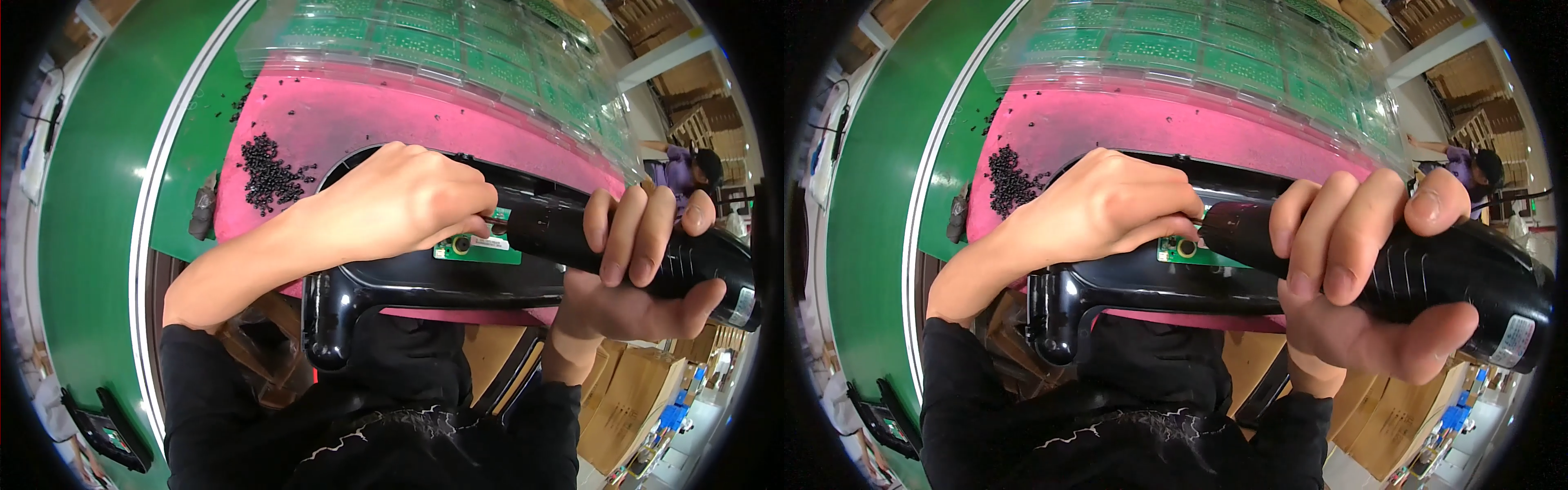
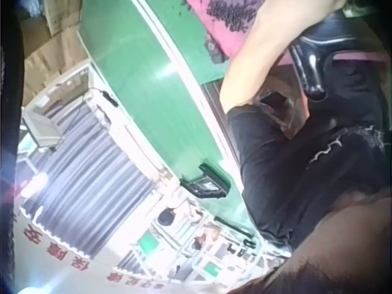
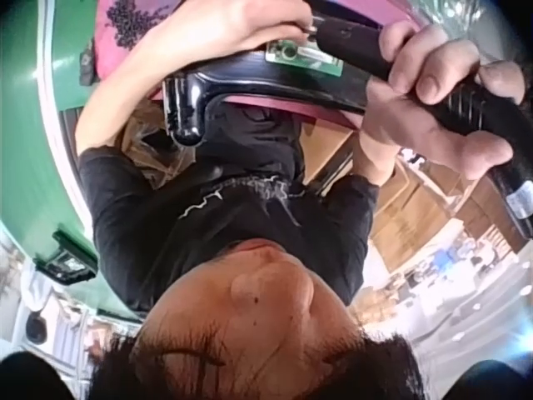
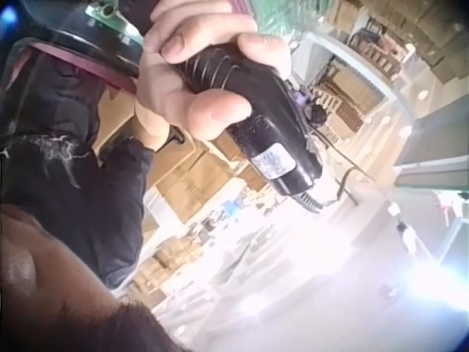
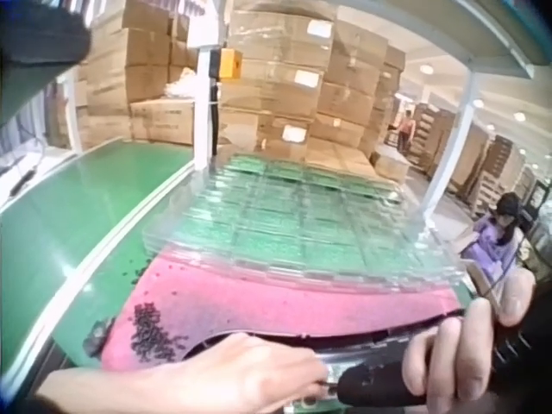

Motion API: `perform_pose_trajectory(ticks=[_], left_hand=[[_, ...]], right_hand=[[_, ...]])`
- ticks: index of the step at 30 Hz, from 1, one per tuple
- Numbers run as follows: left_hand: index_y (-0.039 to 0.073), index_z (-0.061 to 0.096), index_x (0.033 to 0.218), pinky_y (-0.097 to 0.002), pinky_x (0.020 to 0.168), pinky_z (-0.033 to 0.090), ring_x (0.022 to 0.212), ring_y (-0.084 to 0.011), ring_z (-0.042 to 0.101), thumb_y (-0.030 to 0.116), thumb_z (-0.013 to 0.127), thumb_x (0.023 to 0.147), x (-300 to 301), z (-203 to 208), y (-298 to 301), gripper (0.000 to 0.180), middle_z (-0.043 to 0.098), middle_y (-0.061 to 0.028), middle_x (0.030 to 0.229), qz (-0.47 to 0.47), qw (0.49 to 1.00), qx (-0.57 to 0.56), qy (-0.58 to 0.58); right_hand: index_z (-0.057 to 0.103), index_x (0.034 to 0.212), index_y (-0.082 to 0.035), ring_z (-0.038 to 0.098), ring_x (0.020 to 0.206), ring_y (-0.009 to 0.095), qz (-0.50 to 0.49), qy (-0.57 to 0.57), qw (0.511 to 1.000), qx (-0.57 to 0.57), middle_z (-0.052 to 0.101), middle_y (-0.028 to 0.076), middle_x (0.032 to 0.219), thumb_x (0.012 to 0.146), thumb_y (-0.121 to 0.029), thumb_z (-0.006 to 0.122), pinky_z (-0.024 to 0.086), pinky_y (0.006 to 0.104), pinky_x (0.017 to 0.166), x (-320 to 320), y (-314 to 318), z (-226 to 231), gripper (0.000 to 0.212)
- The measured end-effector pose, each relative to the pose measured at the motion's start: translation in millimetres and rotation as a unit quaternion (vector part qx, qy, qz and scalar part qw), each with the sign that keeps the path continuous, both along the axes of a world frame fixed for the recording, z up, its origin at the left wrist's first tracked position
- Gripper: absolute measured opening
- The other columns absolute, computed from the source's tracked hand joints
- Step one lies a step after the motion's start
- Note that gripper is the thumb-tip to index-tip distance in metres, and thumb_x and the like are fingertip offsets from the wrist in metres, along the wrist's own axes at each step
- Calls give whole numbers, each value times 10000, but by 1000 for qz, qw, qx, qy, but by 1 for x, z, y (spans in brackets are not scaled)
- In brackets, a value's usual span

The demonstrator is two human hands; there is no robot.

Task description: Installing printed circuit boards into plastic housings using an electric screwdriver and packing them into boxes.

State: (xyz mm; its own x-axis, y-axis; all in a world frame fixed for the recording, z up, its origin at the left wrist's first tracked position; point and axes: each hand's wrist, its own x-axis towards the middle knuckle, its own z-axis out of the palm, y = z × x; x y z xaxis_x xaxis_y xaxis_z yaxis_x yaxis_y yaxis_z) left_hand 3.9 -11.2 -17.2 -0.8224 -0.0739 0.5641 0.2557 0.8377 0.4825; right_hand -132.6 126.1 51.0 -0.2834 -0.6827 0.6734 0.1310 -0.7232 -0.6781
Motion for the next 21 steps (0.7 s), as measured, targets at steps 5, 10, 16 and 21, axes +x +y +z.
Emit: perform_pose_trajectory(ticks=[5, 10, 16, 21], left_hand=[[44, 598, 822, -360, 523, 461, 634, -270, 608, 158, 695, 776, -5, -1, 0, 157, 593, -61, 702, -72, 997, 18, 3], [52, 592, 898, -374, 543, 469, 654, -289, 625, 157, 672, 801, -1, 1, 1, 164, 631, -82, 733, -45, 995, 52, -69], [81, 563, 996, -425, 585, 482, 727, -346, 626, 129, 613, 846, -3, 5, 1, 165, 647, -129, 785, 64, 995, 27, -76], [94, 543, 1064, -448, 624, 497, 794, -355, 625, 52, 538, 842, 0, 15, 4, 226, 644, -130, 869, 71, 990, 31, -119]], right_hand=[[455, 1034, -113, 428, 507, 77, 20, -12, 1000, 1, 476, -25, 667, 871, -449, 573, 348, 247, 573, 1, 15, -3, 391], [447, 1031, -106, 428, 462, 93, 9, 0, 998, 63, 470, -18, 622, 861, -503, 582, 365, 260, 503, 4, 11, -22, 453], [415, 991, -105, 419, 424, 113, -78, 25, 987, 140, 454, -8, 574, 841, -524, 599, 374, 280, 464, 21, 7, -26, 481], [424, 966, -89, 441, 462, 128, -16, 34, 987, 159, 467, 9, 590, 824, -452, 662, 385, 290, 485, 21, 5, -28, 456]])
